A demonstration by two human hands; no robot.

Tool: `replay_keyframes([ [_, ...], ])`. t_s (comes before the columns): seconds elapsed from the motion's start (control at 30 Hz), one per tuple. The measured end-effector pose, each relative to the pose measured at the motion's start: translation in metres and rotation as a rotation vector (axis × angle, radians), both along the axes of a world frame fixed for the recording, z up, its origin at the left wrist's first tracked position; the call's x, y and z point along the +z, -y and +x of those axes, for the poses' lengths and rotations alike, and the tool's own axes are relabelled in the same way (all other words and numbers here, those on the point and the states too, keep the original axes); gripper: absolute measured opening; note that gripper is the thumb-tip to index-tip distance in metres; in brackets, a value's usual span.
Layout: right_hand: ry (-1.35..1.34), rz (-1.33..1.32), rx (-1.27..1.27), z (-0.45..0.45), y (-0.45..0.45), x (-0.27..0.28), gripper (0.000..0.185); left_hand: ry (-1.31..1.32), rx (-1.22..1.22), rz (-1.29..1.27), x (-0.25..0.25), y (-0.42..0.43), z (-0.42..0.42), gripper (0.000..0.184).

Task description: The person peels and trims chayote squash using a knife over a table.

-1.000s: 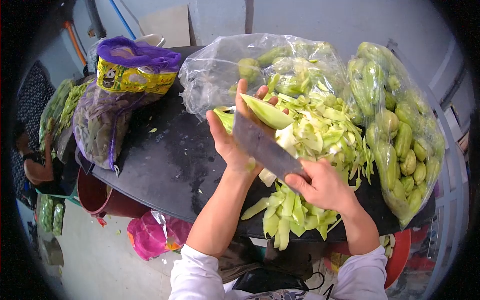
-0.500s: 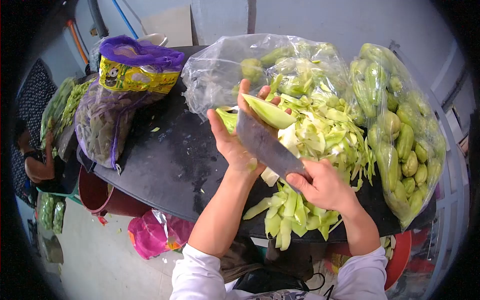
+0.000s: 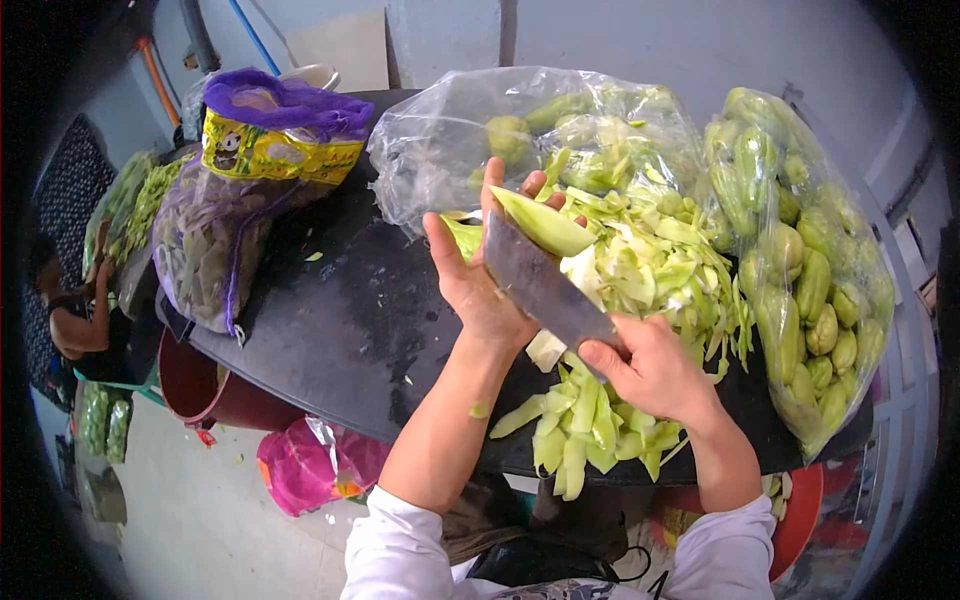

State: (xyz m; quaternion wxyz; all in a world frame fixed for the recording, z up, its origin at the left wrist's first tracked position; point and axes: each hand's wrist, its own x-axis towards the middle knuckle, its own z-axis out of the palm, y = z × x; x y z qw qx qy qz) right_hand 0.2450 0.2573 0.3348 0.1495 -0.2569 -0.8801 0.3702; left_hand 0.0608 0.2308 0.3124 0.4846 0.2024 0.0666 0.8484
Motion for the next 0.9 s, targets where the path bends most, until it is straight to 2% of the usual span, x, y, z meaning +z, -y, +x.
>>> replay_keyframes([
  [0.07, -0.018, 0.011, 0.025, 0.002, -0.001, 0.0, 0.035, -0.017, -0.031, 0.111, -0.003, -0.003, -0.002, 0.101],
  [0.17, -0.073, 0.038, 0.056, 0.002, -0.003, -0.003, 0.037, -0.013, 0.006, -0.003, 0.0, 0.0, 0.0, 0.099],
  [0.27, -0.024, 0.007, -0.016, 0.001, 0.001, 0.002, 0.035, -0.028, -0.015, 0.066, -0.002, -0.002, 0.001, 0.099],
  [0.37, -0.053, -0.037, 0.083, 0.003, -0.002, 0.002, 0.038, -0.036, -0.008, 0.03, -0.003, -0.002, 0.002, 0.099],
  [0.47, -0.066, -0.124, -0.057, -0.001, -0.001, -0.004, 0.034, -0.014, -0.009, 0.007, -0.002, 0.001, 0.007, 0.101],
  [0.53, -0.347, -0.244, -0.031, -0.009, 0.006, -0.004, 0.033, 0.024, -0.15, 0.026, -0.003, 0.001, 0.011, 0.105],
  [0.57, -0.345, -0.244, -0.036, -0.014, 0.01, -0.001, 0.033, 0.03, -0.131, 0.03, -0.001, 0.0, 0.016, 0.109],
  [0.63, -0.473, -0.289, -0.063, -0.026, 0.016, 0.006, 0.047, -0.013, -0.14, 0.014, -0.009, -0.004, 0.019, 0.109],
  [0.73, -0.499, -0.314, -0.051, -0.035, 0.018, 0.014, 0.052, -0.126, -0.129, -0.016, -0.008, -0.003, 0.022, 0.111],
  [0.8, -0.533, -0.28, -0.058, -0.042, 0.018, 0.011, 0.051, -0.091, -0.016, -0.035, -0.001, -0.002, 0.027, 0.112],
  [0.9, -0.564, -0.208, -0.067, -0.049, 0.017, 0.013, 0.048, -0.153, -0.086, -0.031, -0.013, -0.002, 0.021, 0.111],
])
